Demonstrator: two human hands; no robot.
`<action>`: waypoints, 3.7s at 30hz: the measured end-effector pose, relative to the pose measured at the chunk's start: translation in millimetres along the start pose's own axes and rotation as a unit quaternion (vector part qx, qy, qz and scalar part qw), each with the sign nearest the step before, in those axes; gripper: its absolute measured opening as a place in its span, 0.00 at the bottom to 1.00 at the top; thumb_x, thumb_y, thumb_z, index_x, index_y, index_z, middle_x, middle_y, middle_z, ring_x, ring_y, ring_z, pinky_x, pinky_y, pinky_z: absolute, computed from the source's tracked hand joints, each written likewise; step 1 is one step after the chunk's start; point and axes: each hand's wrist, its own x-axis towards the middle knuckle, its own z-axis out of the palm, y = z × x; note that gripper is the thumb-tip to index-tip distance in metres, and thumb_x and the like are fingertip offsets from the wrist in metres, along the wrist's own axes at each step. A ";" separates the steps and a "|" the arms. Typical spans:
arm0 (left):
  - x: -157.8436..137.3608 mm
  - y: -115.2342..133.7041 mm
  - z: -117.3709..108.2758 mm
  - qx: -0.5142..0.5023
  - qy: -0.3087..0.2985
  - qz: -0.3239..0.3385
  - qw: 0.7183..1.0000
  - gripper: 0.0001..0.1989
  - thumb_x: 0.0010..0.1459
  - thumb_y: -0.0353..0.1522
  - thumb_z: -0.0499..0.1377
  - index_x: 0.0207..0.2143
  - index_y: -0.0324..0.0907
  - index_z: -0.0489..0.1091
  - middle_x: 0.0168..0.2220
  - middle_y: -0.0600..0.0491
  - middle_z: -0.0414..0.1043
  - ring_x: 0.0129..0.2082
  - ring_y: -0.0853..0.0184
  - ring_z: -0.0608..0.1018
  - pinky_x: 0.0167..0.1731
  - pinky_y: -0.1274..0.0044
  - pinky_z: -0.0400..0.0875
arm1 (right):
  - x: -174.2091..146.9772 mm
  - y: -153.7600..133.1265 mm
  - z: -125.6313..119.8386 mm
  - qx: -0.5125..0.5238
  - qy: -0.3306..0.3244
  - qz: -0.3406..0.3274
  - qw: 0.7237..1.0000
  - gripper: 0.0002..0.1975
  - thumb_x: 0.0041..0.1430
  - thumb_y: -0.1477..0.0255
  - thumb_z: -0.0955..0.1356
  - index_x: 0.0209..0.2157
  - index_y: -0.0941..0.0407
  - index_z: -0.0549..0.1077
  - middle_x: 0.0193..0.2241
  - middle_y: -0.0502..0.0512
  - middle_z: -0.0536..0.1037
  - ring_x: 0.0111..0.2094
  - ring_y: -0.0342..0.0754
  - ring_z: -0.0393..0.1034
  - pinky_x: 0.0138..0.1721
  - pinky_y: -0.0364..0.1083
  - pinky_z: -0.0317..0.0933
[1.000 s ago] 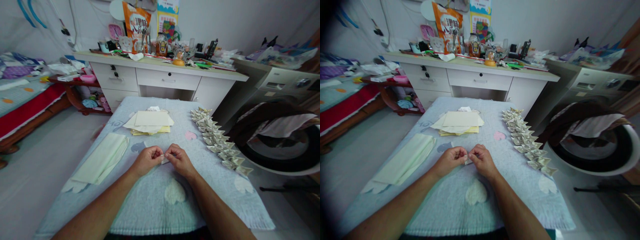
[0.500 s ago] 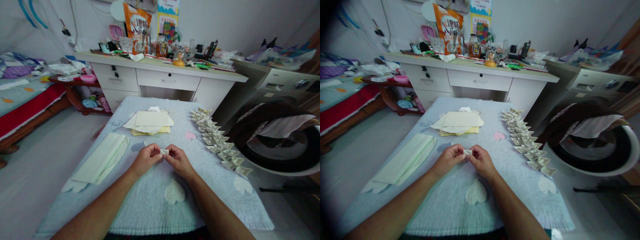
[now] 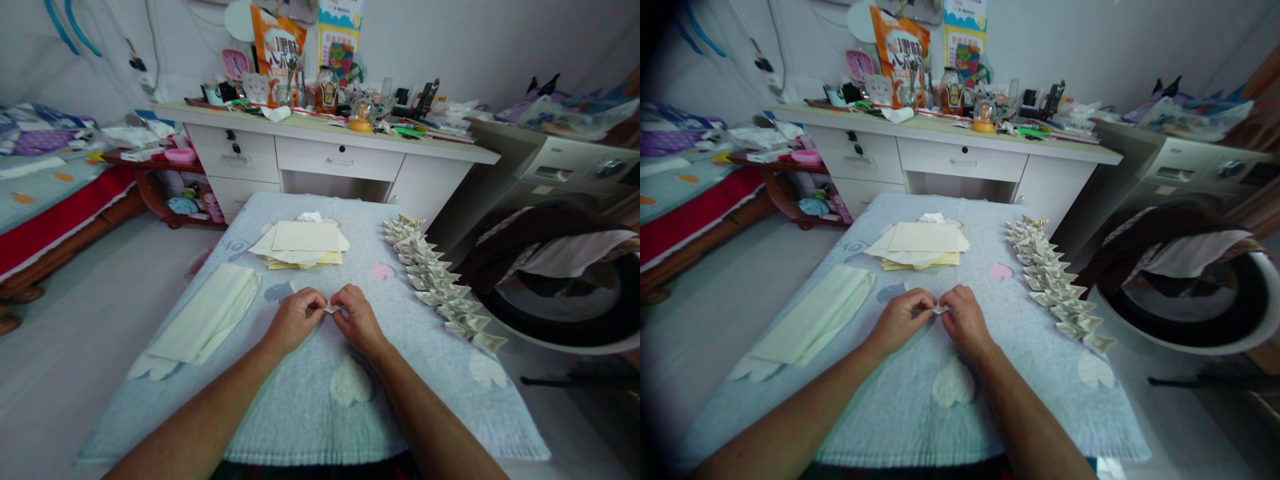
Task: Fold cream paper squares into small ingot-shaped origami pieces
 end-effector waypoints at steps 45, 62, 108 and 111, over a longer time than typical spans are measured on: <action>-6.0 -1.9 -1.2 0.227 -0.101 0.111 0.962 0.07 0.59 0.28 0.56 0.30 0.41 0.73 0.31 0.51 0.71 0.35 0.65 0.70 0.36 0.74 0.65 | -7.1 -5.6 -9.1 -0.173 -0.132 -0.016 0.976 0.04 0.54 0.76 0.70 0.33 0.55 0.74 0.32 0.54 0.72 0.37 0.49 0.61 0.41 0.48 0.53; -4.9 -2.1 -1.5 0.208 -0.097 0.064 0.971 0.05 0.57 0.28 0.58 0.30 0.42 0.73 0.32 0.52 0.71 0.37 0.64 0.71 0.39 0.72 0.64 | -4.7 -4.8 -5.5 -0.087 -0.125 0.025 0.988 0.05 0.57 0.78 0.68 0.31 0.56 0.76 0.29 0.52 0.71 0.34 0.46 0.64 0.39 0.44 0.55; 7.3 -0.9 -0.4 0.245 -0.072 -0.092 0.963 0.05 0.53 0.31 0.57 0.25 0.43 0.71 0.32 0.54 0.70 0.41 0.61 0.70 0.48 0.66 0.57 | 11.4 -9.2 -6.4 -0.221 -0.177 0.134 0.950 0.10 0.61 0.70 0.63 0.30 0.57 0.74 0.33 0.56 0.74 0.36 0.48 0.63 0.37 0.45 0.49; 6.0 -0.9 2.3 0.261 -0.061 -0.102 0.958 0.05 0.52 0.32 0.58 0.25 0.44 0.71 0.33 0.53 0.69 0.41 0.60 0.69 0.46 0.65 0.57 | 11.9 -8.4 -4.3 -0.223 -0.169 0.142 0.950 0.09 0.60 0.70 0.64 0.29 0.57 0.73 0.32 0.56 0.75 0.36 0.49 0.63 0.37 0.46 0.50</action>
